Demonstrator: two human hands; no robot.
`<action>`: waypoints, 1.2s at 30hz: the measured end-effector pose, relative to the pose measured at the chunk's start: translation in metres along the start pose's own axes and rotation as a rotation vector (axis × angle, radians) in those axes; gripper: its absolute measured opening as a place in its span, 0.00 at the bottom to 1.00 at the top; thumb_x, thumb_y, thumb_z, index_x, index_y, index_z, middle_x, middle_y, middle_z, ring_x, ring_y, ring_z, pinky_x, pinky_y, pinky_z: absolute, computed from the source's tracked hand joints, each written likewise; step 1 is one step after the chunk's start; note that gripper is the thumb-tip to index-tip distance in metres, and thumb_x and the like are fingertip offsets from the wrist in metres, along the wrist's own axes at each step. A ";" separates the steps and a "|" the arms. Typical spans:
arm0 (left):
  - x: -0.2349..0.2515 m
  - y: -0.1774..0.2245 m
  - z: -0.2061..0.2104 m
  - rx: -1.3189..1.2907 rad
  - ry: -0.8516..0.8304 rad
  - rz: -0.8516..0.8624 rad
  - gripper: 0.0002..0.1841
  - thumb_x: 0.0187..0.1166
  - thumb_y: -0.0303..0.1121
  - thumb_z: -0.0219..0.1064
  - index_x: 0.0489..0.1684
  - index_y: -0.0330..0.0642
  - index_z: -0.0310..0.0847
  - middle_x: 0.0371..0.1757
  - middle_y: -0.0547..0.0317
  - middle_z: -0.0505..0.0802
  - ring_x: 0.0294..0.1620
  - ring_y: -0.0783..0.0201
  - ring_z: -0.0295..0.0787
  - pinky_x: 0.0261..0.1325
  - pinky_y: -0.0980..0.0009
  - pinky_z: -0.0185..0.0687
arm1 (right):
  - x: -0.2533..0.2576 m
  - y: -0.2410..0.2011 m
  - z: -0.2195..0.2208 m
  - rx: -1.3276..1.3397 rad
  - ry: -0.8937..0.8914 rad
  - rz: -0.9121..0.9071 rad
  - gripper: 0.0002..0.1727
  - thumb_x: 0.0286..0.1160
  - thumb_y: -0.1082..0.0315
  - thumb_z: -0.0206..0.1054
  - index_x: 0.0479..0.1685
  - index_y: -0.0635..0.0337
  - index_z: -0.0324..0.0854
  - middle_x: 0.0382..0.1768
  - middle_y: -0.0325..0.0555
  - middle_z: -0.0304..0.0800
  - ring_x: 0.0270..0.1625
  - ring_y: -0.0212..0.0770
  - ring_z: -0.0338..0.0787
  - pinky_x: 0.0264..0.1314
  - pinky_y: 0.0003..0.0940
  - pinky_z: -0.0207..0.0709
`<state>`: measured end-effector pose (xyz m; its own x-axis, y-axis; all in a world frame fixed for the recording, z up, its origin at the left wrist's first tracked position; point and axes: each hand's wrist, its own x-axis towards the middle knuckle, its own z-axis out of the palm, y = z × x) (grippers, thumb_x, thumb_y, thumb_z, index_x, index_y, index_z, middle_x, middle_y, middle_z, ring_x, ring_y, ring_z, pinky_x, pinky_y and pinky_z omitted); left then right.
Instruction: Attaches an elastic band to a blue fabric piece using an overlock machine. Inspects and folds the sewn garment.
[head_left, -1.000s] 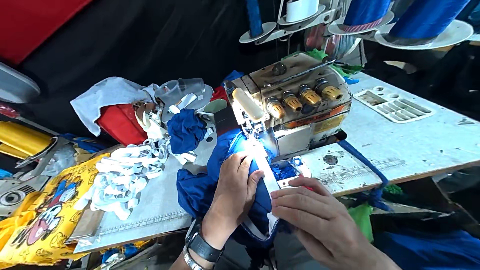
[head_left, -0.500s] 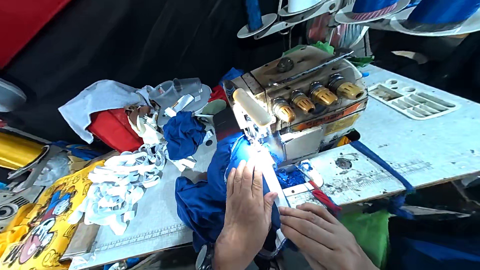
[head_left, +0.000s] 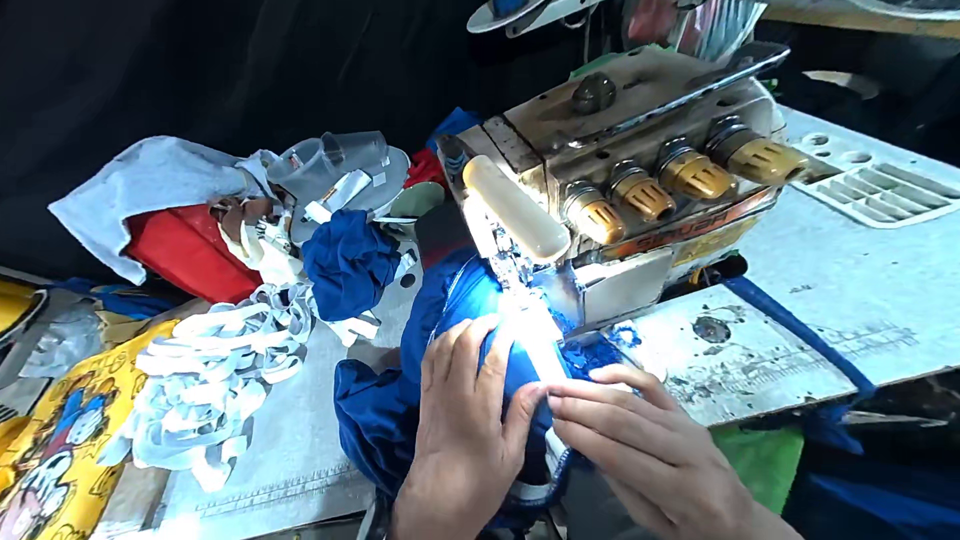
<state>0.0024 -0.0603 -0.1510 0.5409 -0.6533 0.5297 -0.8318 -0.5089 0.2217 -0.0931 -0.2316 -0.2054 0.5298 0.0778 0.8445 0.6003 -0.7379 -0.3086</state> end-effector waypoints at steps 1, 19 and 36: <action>-0.001 0.000 0.001 0.013 0.000 0.003 0.25 0.86 0.51 0.57 0.68 0.43 0.86 0.73 0.51 0.86 0.79 0.52 0.76 0.82 0.48 0.64 | -0.003 0.002 0.002 0.002 0.013 0.001 0.12 0.89 0.71 0.51 0.48 0.54 0.83 0.56 0.41 0.94 0.70 0.36 0.86 0.83 0.38 0.65; -0.043 0.042 -0.053 -0.109 -0.219 0.045 0.14 0.83 0.32 0.61 0.28 0.34 0.85 0.24 0.49 0.85 0.28 0.54 0.86 0.36 0.65 0.83 | 0.028 0.038 0.007 0.129 0.004 -0.026 0.10 0.83 0.72 0.62 0.49 0.54 0.90 0.55 0.40 0.92 0.66 0.35 0.85 0.77 0.33 0.73; -0.023 0.056 -0.057 -0.191 -0.281 0.257 0.18 0.86 0.37 0.60 0.22 0.40 0.86 0.28 0.50 0.87 0.35 0.51 0.86 0.53 0.58 0.76 | -0.008 -0.009 -0.021 0.081 -0.142 -0.096 0.11 0.86 0.77 0.57 0.51 0.61 0.86 0.55 0.50 0.95 0.70 0.45 0.89 0.80 0.39 0.74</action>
<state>-0.0637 -0.0421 -0.1037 0.3036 -0.8862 0.3499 -0.9380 -0.2135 0.2731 -0.1153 -0.2394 -0.1996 0.5438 0.2433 0.8032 0.6953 -0.6666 -0.2688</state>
